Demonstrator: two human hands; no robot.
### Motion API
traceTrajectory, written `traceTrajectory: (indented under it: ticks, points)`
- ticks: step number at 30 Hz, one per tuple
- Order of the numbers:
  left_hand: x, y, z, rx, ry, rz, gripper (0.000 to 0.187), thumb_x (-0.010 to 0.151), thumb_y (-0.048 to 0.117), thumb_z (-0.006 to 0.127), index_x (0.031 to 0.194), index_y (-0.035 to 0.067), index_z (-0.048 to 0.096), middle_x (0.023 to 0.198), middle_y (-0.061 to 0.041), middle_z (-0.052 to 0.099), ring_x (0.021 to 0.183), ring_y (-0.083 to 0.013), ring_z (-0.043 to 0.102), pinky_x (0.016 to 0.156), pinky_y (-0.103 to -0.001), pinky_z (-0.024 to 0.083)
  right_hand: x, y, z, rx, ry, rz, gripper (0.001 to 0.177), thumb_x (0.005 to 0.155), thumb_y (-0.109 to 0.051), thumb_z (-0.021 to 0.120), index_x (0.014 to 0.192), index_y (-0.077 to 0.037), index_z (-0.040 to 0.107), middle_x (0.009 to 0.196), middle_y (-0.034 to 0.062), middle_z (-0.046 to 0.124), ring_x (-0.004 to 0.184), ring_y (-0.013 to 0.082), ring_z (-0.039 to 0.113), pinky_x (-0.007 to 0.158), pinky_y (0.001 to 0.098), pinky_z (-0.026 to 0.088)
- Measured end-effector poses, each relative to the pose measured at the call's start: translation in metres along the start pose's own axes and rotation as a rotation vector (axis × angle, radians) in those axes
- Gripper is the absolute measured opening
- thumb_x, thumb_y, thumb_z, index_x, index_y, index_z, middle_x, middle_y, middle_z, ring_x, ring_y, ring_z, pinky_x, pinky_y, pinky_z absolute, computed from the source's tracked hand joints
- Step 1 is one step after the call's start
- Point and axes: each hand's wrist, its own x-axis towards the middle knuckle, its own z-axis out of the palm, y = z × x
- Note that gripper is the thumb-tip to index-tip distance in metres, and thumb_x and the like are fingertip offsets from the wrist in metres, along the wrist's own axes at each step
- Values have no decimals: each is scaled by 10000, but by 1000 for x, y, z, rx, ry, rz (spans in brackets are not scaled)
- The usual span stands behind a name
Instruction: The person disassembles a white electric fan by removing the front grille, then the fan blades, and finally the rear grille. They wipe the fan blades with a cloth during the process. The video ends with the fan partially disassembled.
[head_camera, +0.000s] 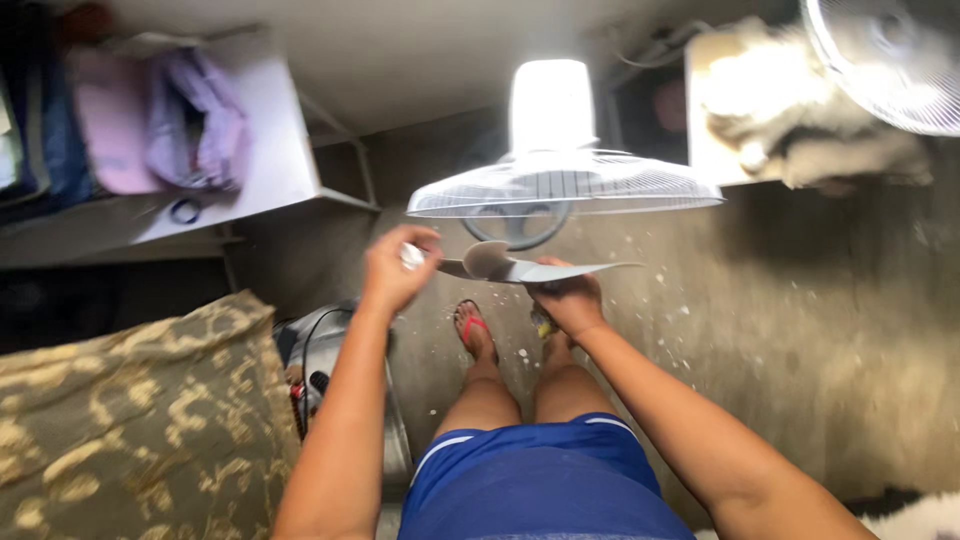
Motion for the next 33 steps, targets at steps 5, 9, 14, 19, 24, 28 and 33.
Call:
traceTrajectory:
  ticks: [5,9,14,19,24,28,33]
  points:
    - [43,-96,-58,117,532,-225,548,735,96,786,1198,104,493,1101,-178,594,989,-323,612,858,-420,502,1,-22,22,-23,-81,-34,412,745,-407,787,1053,-141,722,896,96,743,809,294,719,700,374,555]
    - [81,-136,-75,181,632,-454,620,723,58,698,1290,101,450,1262,-199,473,1106,-374,539,949,-452,456,1,-36,36,-6,-121,-25,431,728,-382,801,1060,-120,721,898,110,746,816,286,729,706,365,561]
    - [113,-138,-86,448,522,-368,683,733,1,701,1366,93,463,1365,-111,452,1234,-369,425,1031,-446,367,4,-42,42,2,-132,28,433,726,-350,812,1062,-93,721,904,136,746,834,282,741,723,359,574]
    - [122,-125,-98,472,517,-238,649,787,-20,682,1399,101,503,1431,-56,433,1280,-350,414,1081,-421,376,9,-46,42,-26,-136,48,424,721,-339,813,1048,-85,721,900,138,748,832,286,739,715,359,570]
    - [107,-83,-104,479,615,2,606,765,16,699,1343,21,518,1467,-174,388,1273,-417,388,1023,-453,384,13,-48,40,-10,-175,155,415,723,-326,810,1053,-91,721,892,128,754,825,270,741,727,352,567]
    - [69,-23,-84,231,716,72,354,956,95,636,1299,28,578,1357,-139,534,1230,-344,510,953,-396,453,17,-43,35,69,-169,150,396,712,-294,812,1042,-91,733,897,132,760,826,254,749,733,352,568]
    - [-6,49,-40,159,359,316,360,909,298,689,1182,69,639,1178,-130,656,1125,-314,594,997,-435,481,25,-22,13,88,-247,64,411,678,-277,817,1010,-51,731,921,143,760,816,261,750,745,352,570]
